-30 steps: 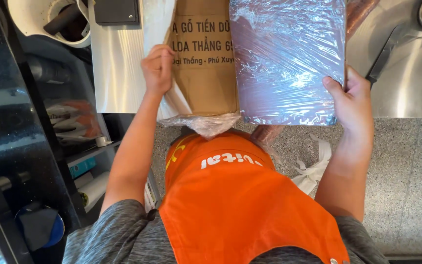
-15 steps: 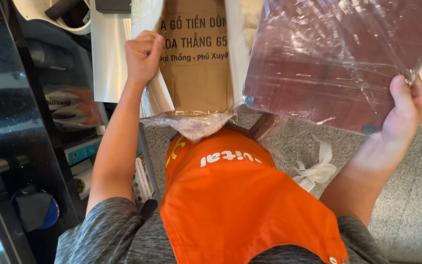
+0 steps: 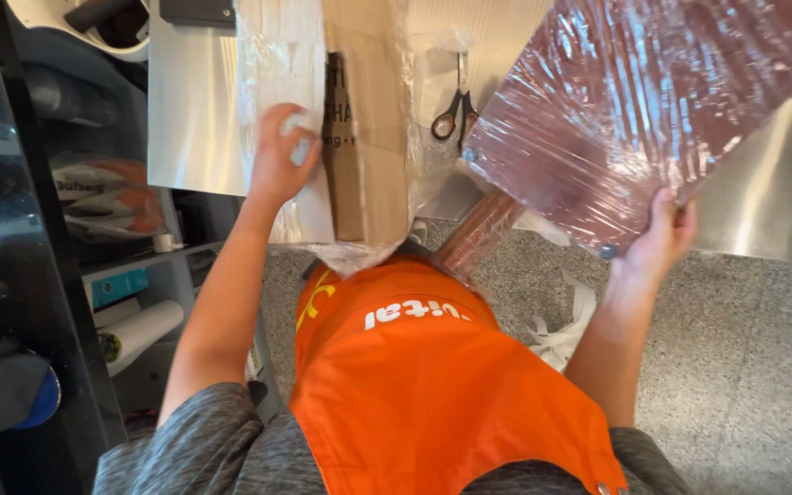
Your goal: The person unwraps a wooden tabletop and several wooden legs from plastic packaging using scissors. They then assemble the furniture by inserting the legs into the tabletop and securing them with small rubber feet.
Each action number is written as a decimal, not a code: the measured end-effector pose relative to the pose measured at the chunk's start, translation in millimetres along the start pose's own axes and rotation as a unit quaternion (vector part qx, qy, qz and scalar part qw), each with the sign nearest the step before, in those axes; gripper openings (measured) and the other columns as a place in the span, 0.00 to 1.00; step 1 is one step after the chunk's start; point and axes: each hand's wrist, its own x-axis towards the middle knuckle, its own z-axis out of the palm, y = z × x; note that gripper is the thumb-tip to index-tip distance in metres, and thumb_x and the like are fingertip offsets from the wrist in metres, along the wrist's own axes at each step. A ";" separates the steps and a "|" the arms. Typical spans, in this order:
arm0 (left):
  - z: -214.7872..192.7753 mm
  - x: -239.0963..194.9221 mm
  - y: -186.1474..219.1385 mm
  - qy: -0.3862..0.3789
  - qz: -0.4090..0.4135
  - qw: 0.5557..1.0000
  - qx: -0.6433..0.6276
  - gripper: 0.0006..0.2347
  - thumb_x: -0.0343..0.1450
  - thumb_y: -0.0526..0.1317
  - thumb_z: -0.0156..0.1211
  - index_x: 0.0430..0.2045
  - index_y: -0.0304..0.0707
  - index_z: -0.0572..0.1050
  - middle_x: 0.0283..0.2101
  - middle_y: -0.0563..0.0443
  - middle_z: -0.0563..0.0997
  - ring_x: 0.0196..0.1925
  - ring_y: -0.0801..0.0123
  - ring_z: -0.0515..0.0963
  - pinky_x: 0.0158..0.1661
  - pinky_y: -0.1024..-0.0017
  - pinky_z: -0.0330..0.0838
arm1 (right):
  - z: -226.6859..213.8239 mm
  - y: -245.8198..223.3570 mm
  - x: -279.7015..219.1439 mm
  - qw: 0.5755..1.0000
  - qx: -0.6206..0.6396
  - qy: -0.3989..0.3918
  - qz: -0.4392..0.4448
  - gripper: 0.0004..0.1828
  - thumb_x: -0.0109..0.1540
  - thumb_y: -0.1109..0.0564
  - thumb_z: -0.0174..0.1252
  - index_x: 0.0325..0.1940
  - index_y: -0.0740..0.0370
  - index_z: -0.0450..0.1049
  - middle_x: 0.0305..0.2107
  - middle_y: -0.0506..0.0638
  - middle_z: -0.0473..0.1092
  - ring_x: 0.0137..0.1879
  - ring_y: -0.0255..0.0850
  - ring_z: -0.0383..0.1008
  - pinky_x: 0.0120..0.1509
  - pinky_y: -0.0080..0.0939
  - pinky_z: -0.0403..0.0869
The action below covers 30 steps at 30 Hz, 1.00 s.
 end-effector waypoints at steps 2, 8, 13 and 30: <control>8.3 -30.9 -14.8 0.063 -0.110 0.991 0.040 0.18 0.68 0.38 0.74 0.44 0.25 0.73 0.62 0.28 0.67 0.66 0.39 0.65 0.60 0.49 0.66 | -1.8 12.4 -4.8 1.000 0.016 -0.018 0.003 0.20 0.68 0.57 0.62 0.63 0.65 0.70 0.50 0.52 0.77 0.60 0.40 0.77 0.73 0.44 0.71; 7.0 -47.0 -35.3 -0.094 -0.557 0.824 -0.043 0.37 0.66 0.54 0.76 0.56 0.17 0.65 0.55 0.27 0.73 0.57 0.48 0.74 0.58 0.57 0.69 | 11.9 40.8 -19.2 0.990 0.058 -0.111 -0.070 0.18 0.69 0.58 0.61 0.63 0.66 0.73 0.48 0.49 0.76 0.54 0.39 0.74 0.65 0.44 0.70; 24.6 -53.6 -56.3 -0.066 -0.524 0.785 -0.325 0.31 0.65 0.50 0.73 0.54 0.21 0.75 0.49 0.38 0.84 0.49 0.59 0.83 0.51 0.64 0.76 | 28.9 64.9 -38.4 0.990 0.030 -0.108 -0.083 0.12 0.73 0.60 0.61 0.59 0.69 0.74 0.45 0.50 0.75 0.50 0.39 0.74 0.62 0.41 0.73; -269.8 -7.7 18.7 -0.021 -0.175 0.957 -0.230 0.17 0.75 0.31 0.69 0.58 0.26 0.73 0.53 0.50 0.82 0.53 0.75 0.78 0.55 0.73 0.73 | 60.9 63.2 -101.0 0.976 0.046 -0.120 -0.174 0.09 0.72 0.61 0.55 0.56 0.66 0.73 0.46 0.45 0.75 0.50 0.31 0.73 0.57 0.33 0.72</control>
